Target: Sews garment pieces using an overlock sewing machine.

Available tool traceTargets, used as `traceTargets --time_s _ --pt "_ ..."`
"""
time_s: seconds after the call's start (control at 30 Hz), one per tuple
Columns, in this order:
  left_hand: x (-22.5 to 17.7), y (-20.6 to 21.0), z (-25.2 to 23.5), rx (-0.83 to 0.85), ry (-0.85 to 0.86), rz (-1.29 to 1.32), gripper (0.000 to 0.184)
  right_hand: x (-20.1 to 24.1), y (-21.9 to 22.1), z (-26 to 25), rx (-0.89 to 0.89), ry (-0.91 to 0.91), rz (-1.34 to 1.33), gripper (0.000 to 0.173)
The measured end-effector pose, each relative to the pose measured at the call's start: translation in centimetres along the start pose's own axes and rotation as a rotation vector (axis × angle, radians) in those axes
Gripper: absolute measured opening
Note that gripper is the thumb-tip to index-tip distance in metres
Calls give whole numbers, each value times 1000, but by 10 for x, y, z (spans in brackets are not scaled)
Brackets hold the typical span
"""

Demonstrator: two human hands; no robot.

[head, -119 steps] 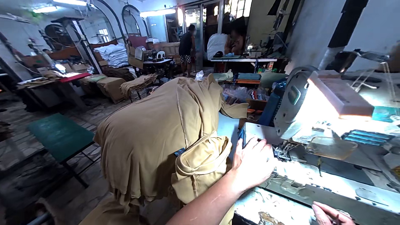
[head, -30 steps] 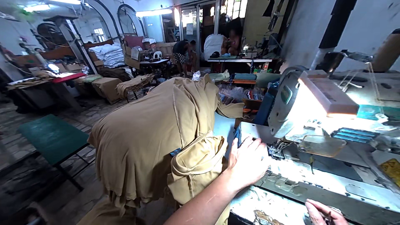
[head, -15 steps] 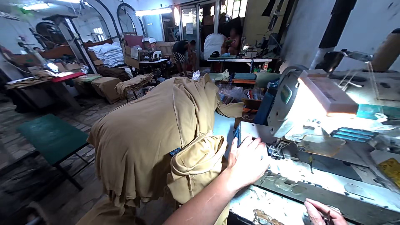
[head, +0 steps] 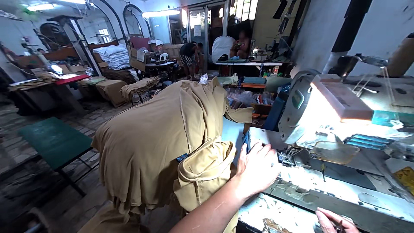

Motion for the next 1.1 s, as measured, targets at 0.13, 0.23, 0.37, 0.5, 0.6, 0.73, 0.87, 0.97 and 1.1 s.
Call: traceTargets --time_s 0.13,0.23,0.37,0.5,0.6,0.73,0.87,0.97,1.1 --pt "0 1 0 21 -12 10 48 0 0 1 2 0 13 14" --pt "-2 1 -1 10 -4 9 47 0 -1 1 -3 -3 12 14" --pt "-3 -2 -2 45 -18 -11 47 1 0 -1 21 8 -19 13" --pt "-4 -7 -3 104 -18 -19 48 -1 2 1 15 -8 -56 12" --pt "17 -15 -11 124 -78 -27 50 0 2 2 -38 -30 -57 13" --pt "30 -35 -13 -69 -53 -68 45 -1 0 2 -60 -38 -28 14" --pt "6 -39 -14 -174 109 60 31 -1 1 3 -60 -28 -26 12" --pt "1 -25 -26 -103 118 72 27 0 0 3 -58 -16 -26 12" --pt "-5 -17 -37 -67 115 32 18 -1 0 3 -53 -2 -35 12"
Point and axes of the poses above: each hand's wrist, its own z-axis away from the middle knuckle, its own y-axis out of the palm, x = y × z, the point moved 8 cm from there along -z, towards the middle knuckle, and after that the axes turned 6 degrees about -x, right-handed, at the moved point
